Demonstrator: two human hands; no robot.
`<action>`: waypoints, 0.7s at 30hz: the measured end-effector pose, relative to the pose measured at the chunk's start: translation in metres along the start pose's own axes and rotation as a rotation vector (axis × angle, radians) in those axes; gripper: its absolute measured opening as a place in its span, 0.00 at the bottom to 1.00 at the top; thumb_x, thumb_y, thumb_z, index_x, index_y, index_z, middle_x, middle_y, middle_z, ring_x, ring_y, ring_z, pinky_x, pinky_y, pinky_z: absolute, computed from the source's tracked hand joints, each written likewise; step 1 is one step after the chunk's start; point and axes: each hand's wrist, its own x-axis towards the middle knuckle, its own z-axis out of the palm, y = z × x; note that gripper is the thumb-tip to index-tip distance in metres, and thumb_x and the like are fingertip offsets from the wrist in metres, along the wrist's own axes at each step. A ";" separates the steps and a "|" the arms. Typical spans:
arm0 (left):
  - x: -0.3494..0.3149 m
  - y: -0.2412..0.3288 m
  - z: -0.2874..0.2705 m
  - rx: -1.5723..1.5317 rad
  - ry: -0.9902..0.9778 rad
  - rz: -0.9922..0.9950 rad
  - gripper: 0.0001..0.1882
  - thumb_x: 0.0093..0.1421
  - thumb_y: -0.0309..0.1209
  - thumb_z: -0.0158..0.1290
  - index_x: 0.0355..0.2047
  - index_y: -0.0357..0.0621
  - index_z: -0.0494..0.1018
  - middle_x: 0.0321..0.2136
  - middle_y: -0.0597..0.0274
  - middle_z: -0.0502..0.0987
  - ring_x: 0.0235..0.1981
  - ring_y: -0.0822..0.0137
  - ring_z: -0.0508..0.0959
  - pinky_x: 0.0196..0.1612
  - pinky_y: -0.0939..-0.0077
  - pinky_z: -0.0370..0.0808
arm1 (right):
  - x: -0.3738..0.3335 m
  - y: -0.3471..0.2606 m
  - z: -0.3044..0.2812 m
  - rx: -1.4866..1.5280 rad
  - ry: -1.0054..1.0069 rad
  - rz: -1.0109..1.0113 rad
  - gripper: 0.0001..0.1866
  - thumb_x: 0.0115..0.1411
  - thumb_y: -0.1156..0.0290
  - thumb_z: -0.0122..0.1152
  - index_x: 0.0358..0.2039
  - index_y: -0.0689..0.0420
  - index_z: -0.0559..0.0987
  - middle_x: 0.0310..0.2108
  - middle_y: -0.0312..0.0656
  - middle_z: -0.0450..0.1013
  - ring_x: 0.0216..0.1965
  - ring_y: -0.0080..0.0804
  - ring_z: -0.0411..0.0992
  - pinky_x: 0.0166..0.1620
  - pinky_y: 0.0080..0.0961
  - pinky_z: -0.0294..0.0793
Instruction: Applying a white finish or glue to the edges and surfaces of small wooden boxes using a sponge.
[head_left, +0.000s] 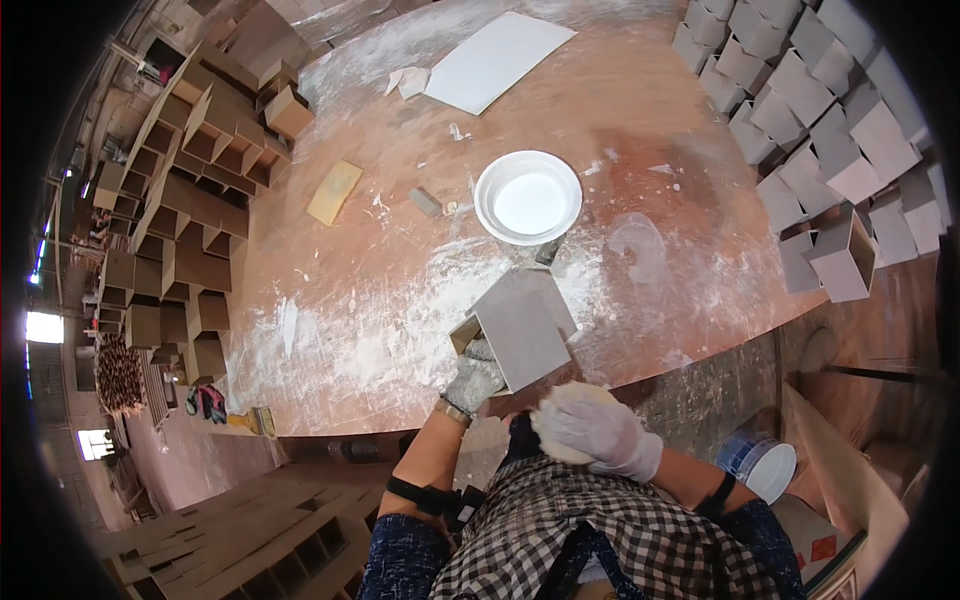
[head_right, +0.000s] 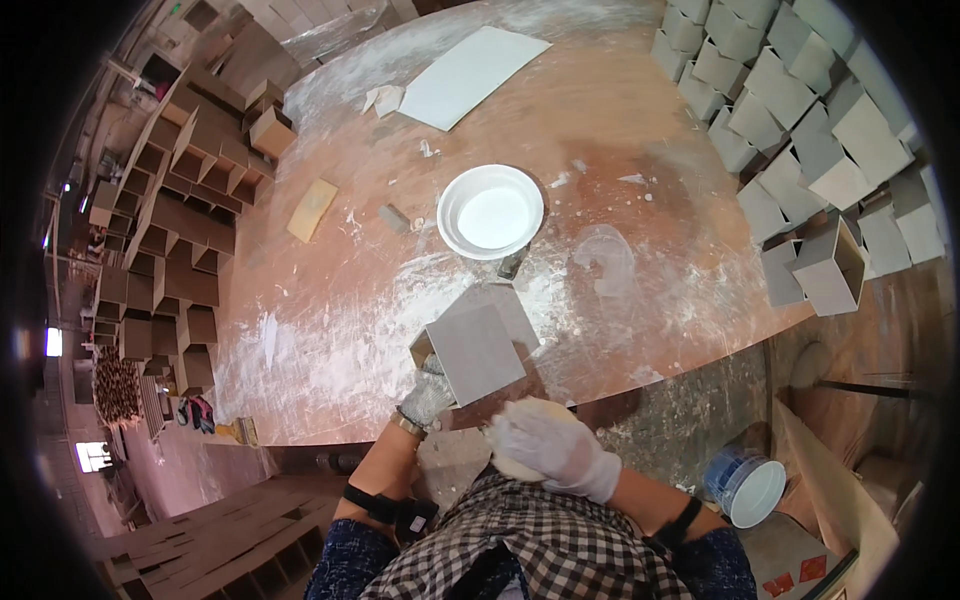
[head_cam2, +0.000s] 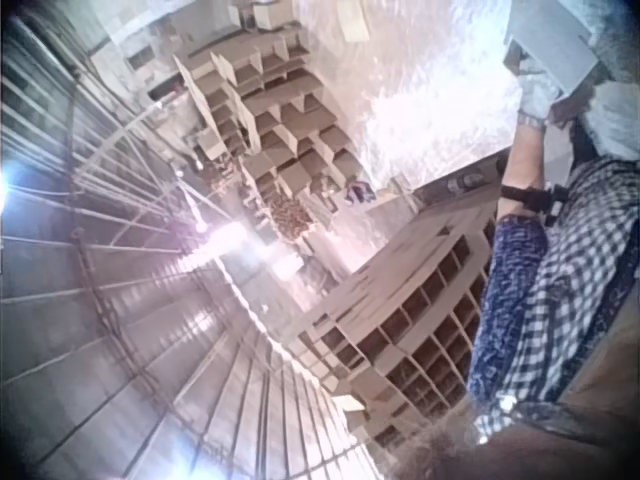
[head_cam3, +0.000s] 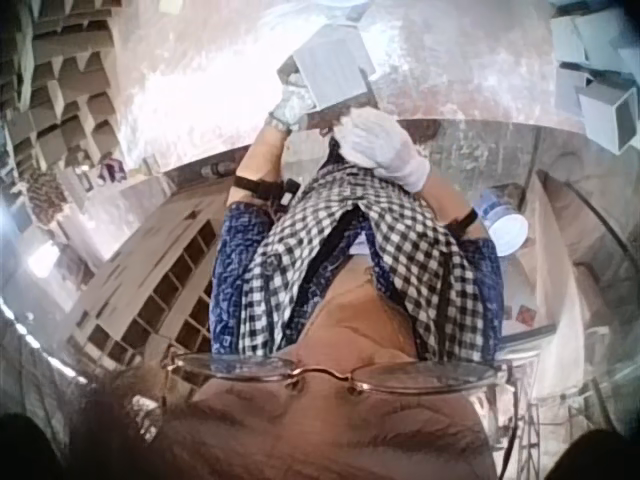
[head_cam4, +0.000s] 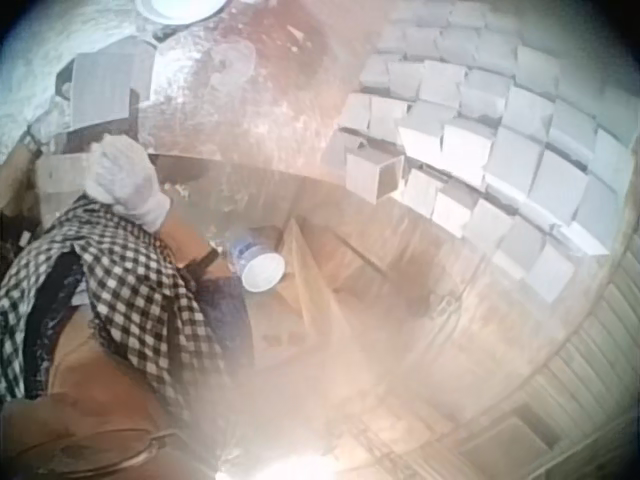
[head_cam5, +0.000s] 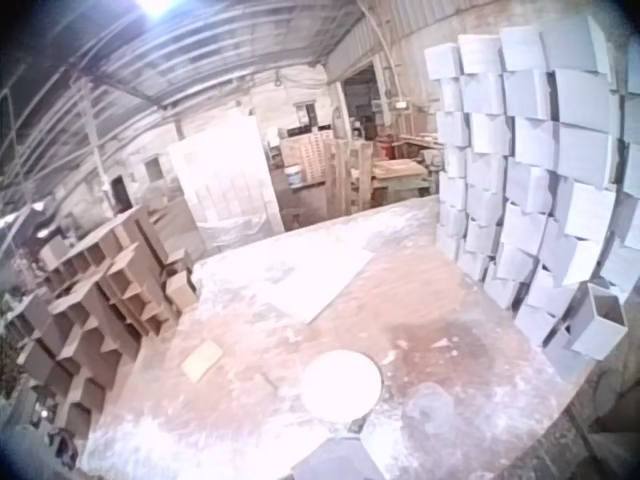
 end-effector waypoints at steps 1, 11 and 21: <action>0.001 -0.002 0.000 0.012 -0.003 0.002 0.20 0.65 0.36 0.41 0.55 0.44 0.65 0.51 0.57 0.70 0.53 0.61 0.70 0.56 0.70 0.66 | -0.017 0.004 0.002 0.091 -0.021 0.049 0.18 0.51 0.70 0.59 0.44 0.56 0.74 0.50 0.40 0.70 0.52 0.34 0.67 0.54 0.35 0.67; -0.003 0.023 -0.012 0.705 0.080 0.114 0.19 0.58 0.37 0.46 0.48 0.42 0.72 0.48 0.53 0.73 0.49 0.57 0.72 0.55 0.65 0.66 | -0.044 0.014 -0.007 1.028 0.527 0.674 0.22 0.64 0.78 0.47 0.59 0.62 0.63 0.59 0.39 0.61 0.58 0.30 0.63 0.59 0.26 0.64; -0.003 0.073 -0.055 0.547 -0.016 -0.048 0.17 0.58 0.38 0.47 0.42 0.41 0.74 0.38 0.46 0.77 0.40 0.48 0.77 0.41 0.58 0.74 | -0.018 0.044 -0.002 1.048 0.457 0.667 0.27 0.55 0.82 0.55 0.57 0.67 0.65 0.55 0.45 0.66 0.55 0.33 0.66 0.57 0.25 0.64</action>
